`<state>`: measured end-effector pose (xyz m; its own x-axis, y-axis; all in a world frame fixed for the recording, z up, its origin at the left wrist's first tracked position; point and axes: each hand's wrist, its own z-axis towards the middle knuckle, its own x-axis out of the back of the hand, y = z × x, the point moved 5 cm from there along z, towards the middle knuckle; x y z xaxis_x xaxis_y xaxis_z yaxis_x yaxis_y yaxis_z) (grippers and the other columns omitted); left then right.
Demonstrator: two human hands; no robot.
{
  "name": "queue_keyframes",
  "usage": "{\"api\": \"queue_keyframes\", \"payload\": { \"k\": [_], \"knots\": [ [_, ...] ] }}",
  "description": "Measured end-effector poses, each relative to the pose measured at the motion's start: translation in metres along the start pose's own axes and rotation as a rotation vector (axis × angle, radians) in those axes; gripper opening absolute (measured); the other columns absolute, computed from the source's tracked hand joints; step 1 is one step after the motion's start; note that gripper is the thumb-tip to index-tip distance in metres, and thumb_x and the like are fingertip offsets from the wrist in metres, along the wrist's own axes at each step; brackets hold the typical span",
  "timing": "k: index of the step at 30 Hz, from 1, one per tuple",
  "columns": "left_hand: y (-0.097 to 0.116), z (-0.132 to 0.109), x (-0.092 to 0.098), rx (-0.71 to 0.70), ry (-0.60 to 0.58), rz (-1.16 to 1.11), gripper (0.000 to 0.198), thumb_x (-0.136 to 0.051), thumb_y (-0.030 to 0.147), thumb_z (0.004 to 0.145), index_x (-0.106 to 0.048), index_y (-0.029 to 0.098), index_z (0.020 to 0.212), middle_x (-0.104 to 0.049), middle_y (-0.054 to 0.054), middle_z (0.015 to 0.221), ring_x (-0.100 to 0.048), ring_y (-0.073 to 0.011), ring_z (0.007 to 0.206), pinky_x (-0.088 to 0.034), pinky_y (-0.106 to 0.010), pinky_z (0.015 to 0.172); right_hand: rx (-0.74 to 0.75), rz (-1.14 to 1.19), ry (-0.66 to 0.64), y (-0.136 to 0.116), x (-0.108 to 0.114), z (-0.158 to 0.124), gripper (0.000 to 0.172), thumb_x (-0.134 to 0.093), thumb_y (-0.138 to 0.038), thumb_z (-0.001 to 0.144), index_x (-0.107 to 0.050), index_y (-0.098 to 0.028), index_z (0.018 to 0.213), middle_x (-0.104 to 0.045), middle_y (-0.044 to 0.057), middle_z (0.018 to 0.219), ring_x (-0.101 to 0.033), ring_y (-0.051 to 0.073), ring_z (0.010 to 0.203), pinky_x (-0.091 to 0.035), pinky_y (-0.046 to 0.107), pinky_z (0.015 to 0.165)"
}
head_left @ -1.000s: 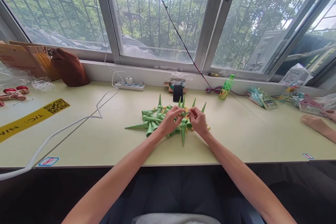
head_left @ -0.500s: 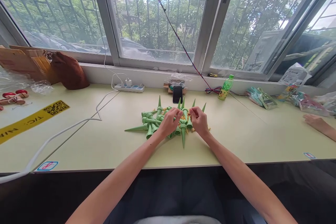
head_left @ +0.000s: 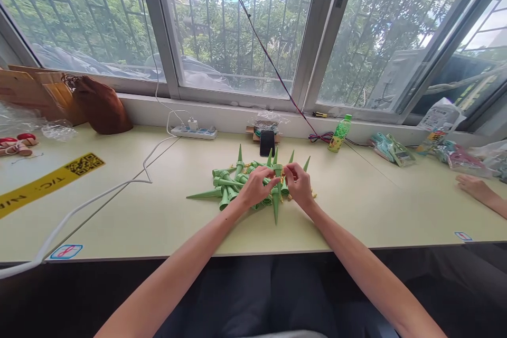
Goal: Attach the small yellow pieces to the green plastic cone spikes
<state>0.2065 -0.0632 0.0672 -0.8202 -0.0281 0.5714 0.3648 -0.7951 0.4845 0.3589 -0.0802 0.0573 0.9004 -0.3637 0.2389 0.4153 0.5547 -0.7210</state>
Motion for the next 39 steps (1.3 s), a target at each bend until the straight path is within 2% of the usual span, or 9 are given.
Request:
{"api": "queue_keyframes", "payload": {
  "k": [11,21,28,35,39],
  "knots": [
    [-0.0001,-0.0004,-0.0004,-0.052,0.057,-0.028,0.014,-0.065,0.030,0.087,-0.064,0.018,0.092,-0.063,-0.005,0.090,-0.059,-0.0177,0.082,-0.049,-0.032,0.075,-0.041,0.079,0.018,0.0021,-0.0013,-0.0021,0.025,-0.050,-0.043,0.094,-0.053,-0.021,0.084,-0.058,0.000,0.066,-0.049,0.012,0.051,-0.039,0.024,0.047],
    [0.0048,0.0004,0.0027,-0.149,0.095,-0.057,0.019,-0.056,0.031,0.093,-0.064,0.018,0.104,-0.062,-0.007,0.095,-0.060,-0.0167,0.086,-0.050,-0.030,0.078,-0.062,0.135,0.034,-0.0018,-0.0040,-0.0049,0.029,-0.044,-0.048,0.095,-0.048,-0.022,0.083,-0.049,-0.005,0.057,-0.042,0.010,0.044,-0.034,0.023,0.043],
    [0.0030,0.0001,0.0022,-0.126,0.087,-0.032,0.023,-0.053,0.033,0.094,-0.064,0.019,0.109,-0.061,-0.006,0.090,-0.058,-0.0157,0.079,-0.048,-0.028,0.073,-0.076,0.128,0.014,-0.0015,-0.0034,-0.0042,0.031,-0.044,-0.051,0.095,-0.047,-0.022,0.083,-0.049,-0.004,0.059,-0.043,0.011,0.046,-0.036,0.023,0.044],
    [0.0009,0.0009,0.0002,-0.066,0.056,0.001,0.013,-0.057,0.028,0.092,-0.063,0.017,0.094,-0.061,-0.003,0.081,-0.056,-0.0147,0.073,-0.047,-0.027,0.068,-0.040,0.136,-0.010,-0.0035,-0.0046,-0.0037,0.027,-0.046,-0.046,0.095,-0.048,-0.022,0.083,-0.047,-0.004,0.059,-0.042,0.010,0.047,-0.035,0.023,0.045],
    [0.0013,0.0004,-0.0006,-0.037,0.055,-0.011,0.015,-0.056,0.028,0.092,-0.063,0.017,0.099,-0.065,-0.004,0.083,-0.060,-0.0156,0.075,-0.048,-0.028,0.071,-0.038,0.119,-0.005,-0.0047,-0.0043,-0.0031,0.027,-0.045,-0.047,0.095,-0.047,-0.022,0.084,-0.048,-0.004,0.061,-0.044,0.011,0.049,-0.036,0.023,0.046]
  ]
}}
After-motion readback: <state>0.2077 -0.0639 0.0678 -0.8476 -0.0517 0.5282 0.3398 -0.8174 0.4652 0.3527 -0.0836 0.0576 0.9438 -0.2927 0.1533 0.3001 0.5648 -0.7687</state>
